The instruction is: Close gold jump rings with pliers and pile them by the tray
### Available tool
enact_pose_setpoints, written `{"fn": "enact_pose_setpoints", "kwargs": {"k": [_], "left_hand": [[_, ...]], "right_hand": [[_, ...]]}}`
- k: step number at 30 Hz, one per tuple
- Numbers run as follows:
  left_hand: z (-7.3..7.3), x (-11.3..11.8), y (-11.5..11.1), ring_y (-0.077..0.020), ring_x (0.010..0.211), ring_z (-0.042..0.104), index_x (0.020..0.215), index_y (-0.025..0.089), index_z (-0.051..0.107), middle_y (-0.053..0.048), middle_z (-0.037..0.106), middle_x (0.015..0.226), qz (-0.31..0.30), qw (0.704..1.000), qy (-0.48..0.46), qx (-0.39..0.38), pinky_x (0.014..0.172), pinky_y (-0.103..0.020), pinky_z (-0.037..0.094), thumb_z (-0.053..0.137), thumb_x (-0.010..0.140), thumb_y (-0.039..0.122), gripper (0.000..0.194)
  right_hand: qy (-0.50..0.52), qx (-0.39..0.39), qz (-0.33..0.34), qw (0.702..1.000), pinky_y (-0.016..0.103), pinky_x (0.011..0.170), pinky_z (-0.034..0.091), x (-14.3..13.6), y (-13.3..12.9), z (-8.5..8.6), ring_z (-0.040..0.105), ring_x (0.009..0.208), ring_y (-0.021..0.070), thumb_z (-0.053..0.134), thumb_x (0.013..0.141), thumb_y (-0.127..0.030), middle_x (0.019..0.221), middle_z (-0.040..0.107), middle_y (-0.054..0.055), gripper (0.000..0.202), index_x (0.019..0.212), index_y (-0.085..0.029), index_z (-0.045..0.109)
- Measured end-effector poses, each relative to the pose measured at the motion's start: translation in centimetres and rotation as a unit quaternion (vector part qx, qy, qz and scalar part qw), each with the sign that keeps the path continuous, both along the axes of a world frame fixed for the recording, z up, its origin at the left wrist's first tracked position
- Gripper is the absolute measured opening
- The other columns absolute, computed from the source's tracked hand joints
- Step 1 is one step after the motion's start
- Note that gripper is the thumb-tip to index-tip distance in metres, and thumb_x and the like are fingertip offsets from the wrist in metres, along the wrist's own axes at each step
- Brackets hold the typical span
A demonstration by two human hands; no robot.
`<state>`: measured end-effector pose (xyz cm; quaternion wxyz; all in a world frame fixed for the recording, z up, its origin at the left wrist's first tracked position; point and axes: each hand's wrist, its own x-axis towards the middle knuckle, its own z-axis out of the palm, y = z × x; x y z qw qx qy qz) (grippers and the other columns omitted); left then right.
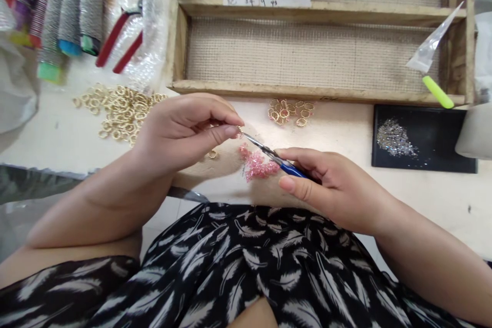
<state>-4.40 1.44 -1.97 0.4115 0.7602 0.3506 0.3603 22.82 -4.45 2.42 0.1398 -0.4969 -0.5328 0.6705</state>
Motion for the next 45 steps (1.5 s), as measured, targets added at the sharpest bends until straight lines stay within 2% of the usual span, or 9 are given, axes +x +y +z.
{"fn": "enact_pose_setpoints", "kwargs": {"k": [4,8,10,15,20,24,30,39,45], "left_hand": [[-0.2,0.1,-0.2,-0.0154,0.083,0.071,0.105,0.025,0.071,-0.002,0.075,0.093,0.031,0.998,-0.04,0.03,0.071,-0.033,0.06,0.07,0.093,0.016,0.014],[0.5,0.2,-0.4,-0.0131,0.069,0.059,0.084,0.025,0.065,-0.001,0.065,0.076,0.062,0.99,-0.029,0.127,0.061,-0.032,0.051,0.068,0.089,0.016,0.01],[1.2,0.3,-0.6,-0.0124,0.062,0.057,0.077,0.023,0.065,-0.001,0.064,0.07,0.028,0.995,0.015,0.095,0.054,-0.031,0.045,0.069,0.085,0.016,0.011],[2.2,1.0,-1.1,-0.0134,0.061,0.06,0.07,0.022,0.067,0.0,0.068,0.067,0.015,0.991,0.095,-0.09,0.057,-0.029,0.044,0.064,0.089,0.021,0.019],[2.1,1.5,-1.3,-0.0119,0.058,0.054,0.07,0.02,0.068,0.001,0.063,0.063,0.033,0.979,0.048,-0.197,0.055,-0.028,0.041,0.067,0.089,0.021,0.019],[2.2,1.6,-1.4,-0.0105,0.056,0.053,0.069,0.018,0.068,0.002,0.061,0.06,0.03,0.974,0.027,-0.223,0.053,-0.026,0.04,0.066,0.089,0.017,0.02],[2.2,1.7,-1.4,-0.0106,0.054,0.055,0.069,0.019,0.068,0.002,0.063,0.058,0.034,0.965,0.002,-0.259,0.05,-0.024,0.041,0.066,0.088,0.017,0.019],[2.0,1.6,-1.5,-0.0101,0.053,0.055,0.067,0.02,0.066,0.002,0.063,0.058,0.028,0.962,-0.013,-0.271,0.048,-0.022,0.043,0.066,0.088,0.017,0.021],[1.8,1.6,-1.6,-0.0109,0.053,0.058,0.069,0.02,0.067,0.002,0.064,0.058,0.025,0.96,-0.022,-0.277,0.05,-0.023,0.046,0.066,0.09,0.019,0.021]], "right_hand": [[-0.01,-0.004,-0.014,1.0,0.035,0.077,0.066,-0.2,0.0,0.1,0.078,0.085,0.024,0.078,0.092,-0.06,0.09,0.081,0.004,0.042,0.119,-0.028,0.083],[0.017,-0.007,-0.043,0.999,0.028,0.061,0.059,-0.1,-0.2,-0.1,0.058,0.057,0.0142,0.079,0.093,-0.055,0.07,0.064,-0.001,0.029,0.09,-0.026,0.079],[0.022,-0.004,-0.046,0.999,0.027,0.059,0.056,0.0,-0.2,-0.3,0.051,0.054,0.0129,0.08,0.093,-0.053,0.07,0.063,-0.001,0.03,0.083,-0.025,0.075],[0.023,-0.009,-0.034,0.999,0.033,0.068,0.061,-0.3,-0.1,0.0,0.064,0.066,0.0186,0.078,0.093,-0.059,0.069,0.063,0.0,0.034,0.097,-0.025,0.081],[0.007,0.008,-0.004,1.0,0.038,0.086,0.065,-0.1,0.1,-0.1,0.077,0.092,0.0258,0.075,0.097,-0.057,0.088,0.079,0.004,0.043,0.126,-0.027,0.082],[-0.029,0.063,0.017,0.997,0.046,0.104,0.063,0.4,-0.3,-0.6,0.078,0.117,0.0323,0.075,0.098,-0.056,0.121,0.084,0.008,0.047,0.136,-0.029,0.079],[-0.091,0.088,-0.016,0.992,0.058,0.12,0.053,0.4,-1.2,-0.6,0.072,0.132,0.0385,0.074,0.096,-0.063,0.138,0.08,0.008,0.054,0.138,-0.03,0.078],[-0.135,0.159,-0.011,0.978,0.056,0.119,0.054,0.4,-1.9,-1.0,0.074,0.13,0.0362,0.07,0.1,-0.061,0.142,0.079,0.008,0.052,0.141,-0.03,0.077],[-0.138,0.217,0.036,0.966,0.05,0.109,0.061,0.9,-1.9,-1.7,0.077,0.125,0.0353,0.067,0.103,-0.057,0.141,0.079,0.009,0.053,0.147,-0.027,0.073]]}}
